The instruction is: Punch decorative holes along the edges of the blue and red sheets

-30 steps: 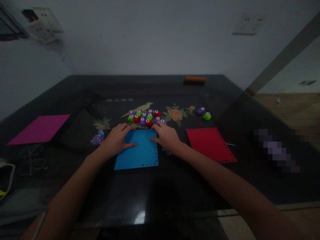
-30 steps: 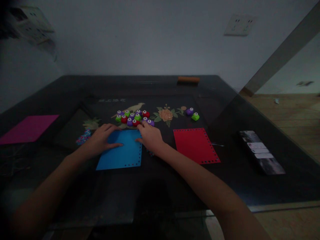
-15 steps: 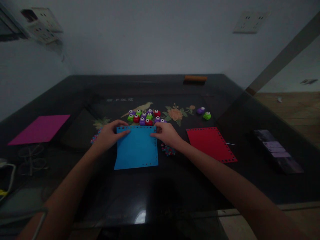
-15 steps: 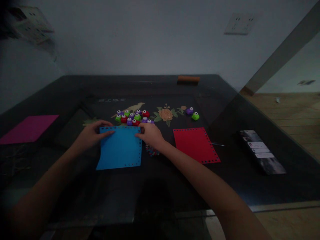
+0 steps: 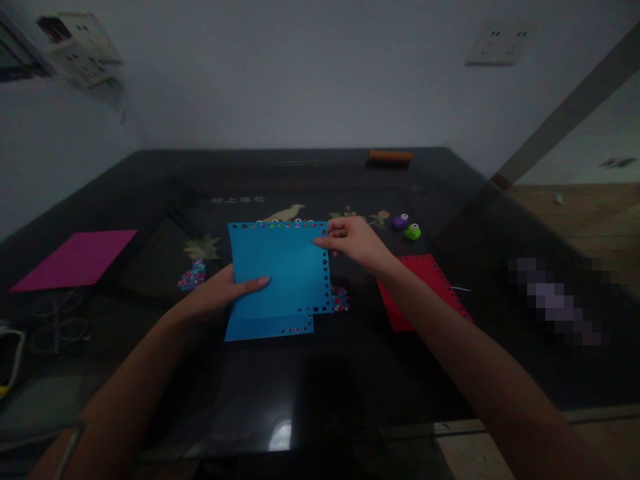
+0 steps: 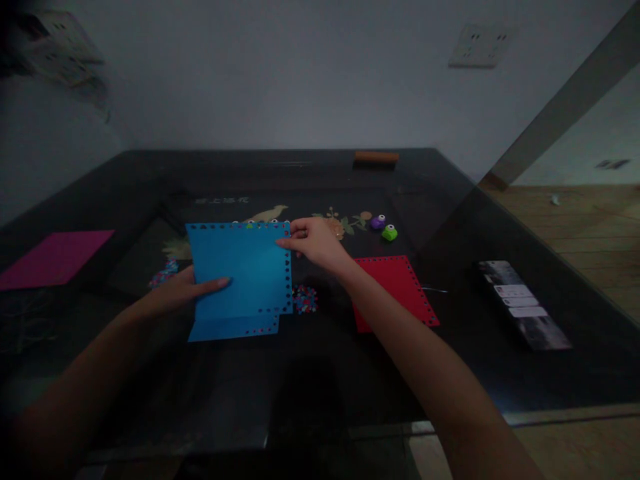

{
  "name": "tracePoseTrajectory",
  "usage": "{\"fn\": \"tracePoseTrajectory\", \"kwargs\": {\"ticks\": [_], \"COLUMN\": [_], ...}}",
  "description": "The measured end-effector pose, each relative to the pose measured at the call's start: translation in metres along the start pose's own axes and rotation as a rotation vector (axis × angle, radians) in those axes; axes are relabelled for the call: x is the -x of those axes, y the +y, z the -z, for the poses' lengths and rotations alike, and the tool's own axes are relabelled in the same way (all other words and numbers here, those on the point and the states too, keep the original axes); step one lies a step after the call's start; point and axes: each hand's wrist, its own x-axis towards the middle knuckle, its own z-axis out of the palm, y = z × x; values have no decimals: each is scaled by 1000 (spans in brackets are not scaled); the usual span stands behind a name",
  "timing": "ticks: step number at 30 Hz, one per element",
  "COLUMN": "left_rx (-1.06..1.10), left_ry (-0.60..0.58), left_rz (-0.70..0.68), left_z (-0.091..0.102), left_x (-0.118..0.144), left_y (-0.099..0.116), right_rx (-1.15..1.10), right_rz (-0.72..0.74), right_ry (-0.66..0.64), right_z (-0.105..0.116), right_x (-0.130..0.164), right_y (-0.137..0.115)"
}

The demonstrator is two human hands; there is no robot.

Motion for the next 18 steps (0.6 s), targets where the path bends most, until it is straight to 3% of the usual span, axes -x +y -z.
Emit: {"fn": "tracePoseTrajectory", "kwargs": {"ticks": [9, 18], "left_rx": [-132, -183], "left_ry": [-177, -162], "left_rz": [23, -37], "left_z": [-10, -17], "left_x": [3, 6], "left_y": [-8, -8], "right_rx": [-29, -58], "right_rz": [24, 40], "right_ry": [36, 18], "right_z": [15, 18], "right_x": [3, 3], "right_y": [-12, -10]}}
